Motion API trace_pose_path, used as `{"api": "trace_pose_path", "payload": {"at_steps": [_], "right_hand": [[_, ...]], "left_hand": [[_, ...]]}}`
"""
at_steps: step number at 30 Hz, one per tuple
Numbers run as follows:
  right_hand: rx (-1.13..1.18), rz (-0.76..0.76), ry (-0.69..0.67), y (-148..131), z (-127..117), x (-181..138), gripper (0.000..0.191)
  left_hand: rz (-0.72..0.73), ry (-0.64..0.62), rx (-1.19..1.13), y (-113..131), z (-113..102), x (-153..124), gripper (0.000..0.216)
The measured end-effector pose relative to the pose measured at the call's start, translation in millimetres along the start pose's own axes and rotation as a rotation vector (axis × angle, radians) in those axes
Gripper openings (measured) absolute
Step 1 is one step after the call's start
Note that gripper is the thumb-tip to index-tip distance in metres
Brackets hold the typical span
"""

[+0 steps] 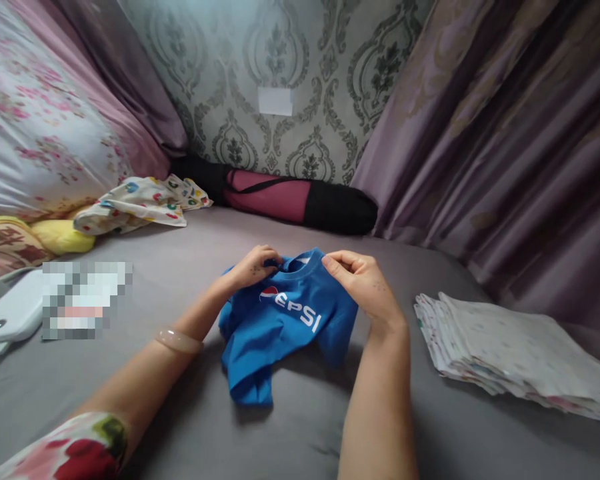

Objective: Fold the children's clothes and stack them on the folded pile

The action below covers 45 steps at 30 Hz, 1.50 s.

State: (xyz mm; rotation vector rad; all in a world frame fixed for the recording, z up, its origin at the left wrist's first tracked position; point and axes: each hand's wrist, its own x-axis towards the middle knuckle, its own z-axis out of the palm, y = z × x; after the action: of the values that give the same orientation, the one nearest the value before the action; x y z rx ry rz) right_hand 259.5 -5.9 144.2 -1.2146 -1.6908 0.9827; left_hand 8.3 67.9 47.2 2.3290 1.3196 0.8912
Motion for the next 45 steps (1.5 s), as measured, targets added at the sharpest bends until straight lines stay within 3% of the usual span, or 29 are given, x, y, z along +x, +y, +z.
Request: {"api": "trace_pose_path", "payload": {"at_steps": [3,7,17,25,30,35,40,45], "right_hand": [[-0.02,0.028,-0.131,2,-1,-1,0.04],[-0.084,0.062,-0.235,6,-2,0,0.042],[-0.049,0.118,-0.196,17,-10,1,0.042],[0.003,0.114,-0.151,18,-13,-1,0.039],[-0.001,0.116,-0.187,15,-9,-1,0.041],[-0.006,0.099,-0.224,18,-3,3,0.039],[0.001,0.103,-0.225,22,-4,7,0.037],[0.03,0.127,-0.226,21,-4,6,0.036]], "left_hand": [[-0.037,-0.003,0.052,-9,15,-3,0.022],[-0.031,-0.096,0.037,-18,29,-8,0.019],[-0.067,-0.135,0.012,-13,27,-8,0.02],[-0.031,-0.065,-0.25,-27,26,-11,0.026],[-0.002,-0.08,0.029,-18,27,-12,0.021],[0.192,-0.093,0.268,-4,28,-7,0.018],[0.223,-0.116,0.272,-4,34,-5,0.015],[0.161,-0.078,0.185,-8,40,-5,0.012]]}}
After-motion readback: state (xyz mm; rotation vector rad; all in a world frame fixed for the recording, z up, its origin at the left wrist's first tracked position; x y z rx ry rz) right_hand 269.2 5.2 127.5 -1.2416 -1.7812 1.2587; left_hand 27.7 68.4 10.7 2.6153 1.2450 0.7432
